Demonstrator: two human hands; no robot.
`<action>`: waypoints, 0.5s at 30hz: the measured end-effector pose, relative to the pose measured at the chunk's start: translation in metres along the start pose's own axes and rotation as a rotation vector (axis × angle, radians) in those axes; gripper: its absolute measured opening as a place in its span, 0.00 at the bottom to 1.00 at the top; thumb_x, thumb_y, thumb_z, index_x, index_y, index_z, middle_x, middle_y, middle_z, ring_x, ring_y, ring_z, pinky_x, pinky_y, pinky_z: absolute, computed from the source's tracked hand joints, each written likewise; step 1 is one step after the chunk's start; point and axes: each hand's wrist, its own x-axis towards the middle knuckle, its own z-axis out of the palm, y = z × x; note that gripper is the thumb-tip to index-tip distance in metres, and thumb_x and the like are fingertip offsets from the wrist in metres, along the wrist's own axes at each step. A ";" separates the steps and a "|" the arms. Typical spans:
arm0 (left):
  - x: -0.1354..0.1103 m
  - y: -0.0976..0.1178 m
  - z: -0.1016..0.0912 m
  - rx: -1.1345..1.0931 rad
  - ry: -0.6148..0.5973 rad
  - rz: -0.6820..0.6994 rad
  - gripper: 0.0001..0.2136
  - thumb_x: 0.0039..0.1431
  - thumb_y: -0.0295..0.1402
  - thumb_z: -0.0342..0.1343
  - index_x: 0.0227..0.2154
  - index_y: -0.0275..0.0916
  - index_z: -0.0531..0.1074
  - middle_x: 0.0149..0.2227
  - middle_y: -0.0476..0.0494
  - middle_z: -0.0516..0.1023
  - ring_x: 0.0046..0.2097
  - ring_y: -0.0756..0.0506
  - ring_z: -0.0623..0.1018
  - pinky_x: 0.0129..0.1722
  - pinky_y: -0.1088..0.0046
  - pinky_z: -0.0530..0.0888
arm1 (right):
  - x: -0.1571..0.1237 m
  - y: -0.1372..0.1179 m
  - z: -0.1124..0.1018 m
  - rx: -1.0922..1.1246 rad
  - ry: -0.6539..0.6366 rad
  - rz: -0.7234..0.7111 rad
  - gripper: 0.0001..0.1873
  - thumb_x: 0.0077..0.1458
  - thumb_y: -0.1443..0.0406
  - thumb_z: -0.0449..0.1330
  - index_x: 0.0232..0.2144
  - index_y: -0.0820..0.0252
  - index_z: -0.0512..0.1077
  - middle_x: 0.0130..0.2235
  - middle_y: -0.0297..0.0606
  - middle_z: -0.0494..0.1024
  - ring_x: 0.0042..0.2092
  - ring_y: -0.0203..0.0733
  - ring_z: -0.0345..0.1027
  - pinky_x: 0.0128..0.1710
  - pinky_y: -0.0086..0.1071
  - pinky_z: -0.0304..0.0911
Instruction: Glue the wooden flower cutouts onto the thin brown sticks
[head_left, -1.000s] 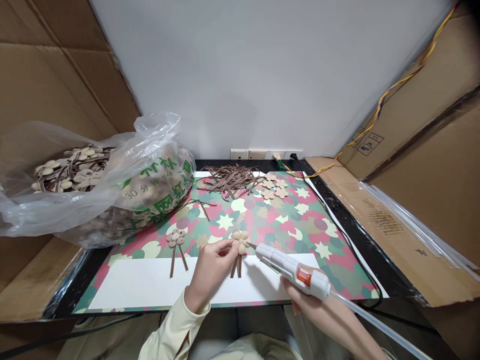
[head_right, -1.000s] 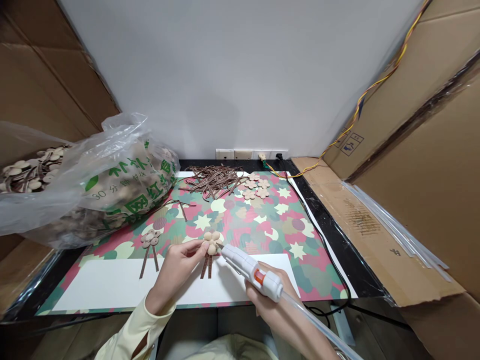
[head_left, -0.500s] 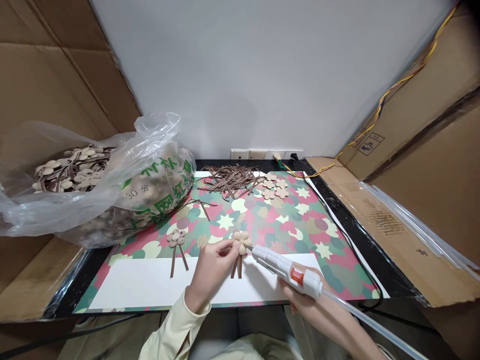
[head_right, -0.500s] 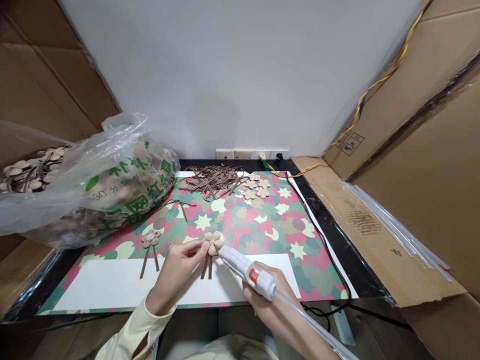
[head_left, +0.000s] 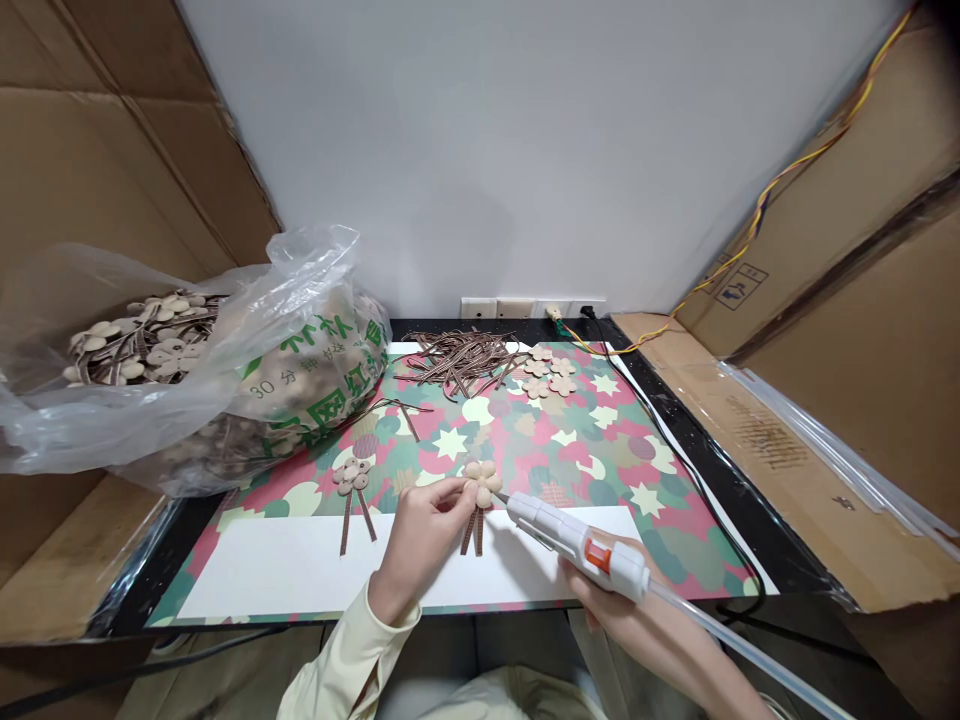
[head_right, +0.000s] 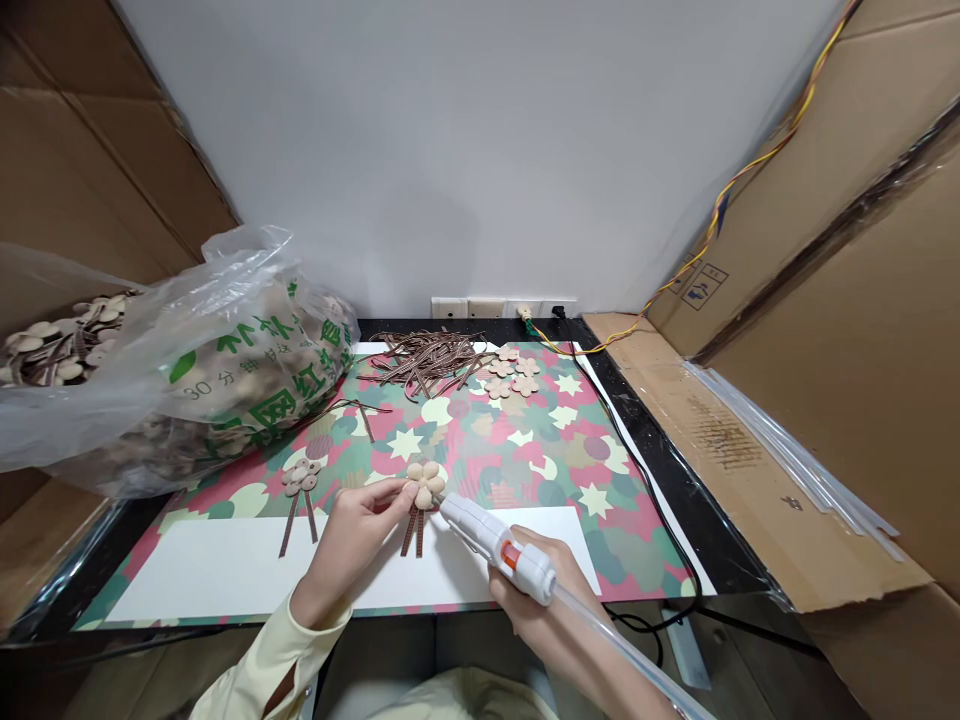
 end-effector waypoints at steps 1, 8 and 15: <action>0.000 0.000 0.000 -0.003 0.001 -0.001 0.14 0.55 0.39 0.52 0.30 0.36 0.79 0.29 0.47 0.81 0.32 0.44 0.77 0.31 0.76 0.70 | 0.000 0.000 0.000 0.003 0.007 0.014 0.04 0.45 0.68 0.51 0.21 0.57 0.60 0.16 0.28 0.63 0.20 0.34 0.59 0.22 0.27 0.56; 0.000 -0.002 0.000 -0.042 -0.017 -0.019 0.13 0.55 0.39 0.52 0.29 0.36 0.78 0.28 0.45 0.80 0.34 0.44 0.78 0.34 0.75 0.72 | -0.001 0.002 -0.002 0.008 -0.006 -0.011 0.05 0.45 0.68 0.51 0.21 0.57 0.59 0.18 0.27 0.61 0.21 0.33 0.57 0.22 0.26 0.54; 0.003 0.000 -0.002 -0.171 0.004 -0.079 0.11 0.54 0.39 0.55 0.30 0.37 0.78 0.32 0.44 0.81 0.35 0.44 0.79 0.35 0.74 0.73 | 0.001 0.017 -0.012 -0.206 0.106 -0.190 0.07 0.51 0.66 0.50 0.22 0.57 0.59 0.21 0.29 0.62 0.23 0.35 0.57 0.23 0.28 0.52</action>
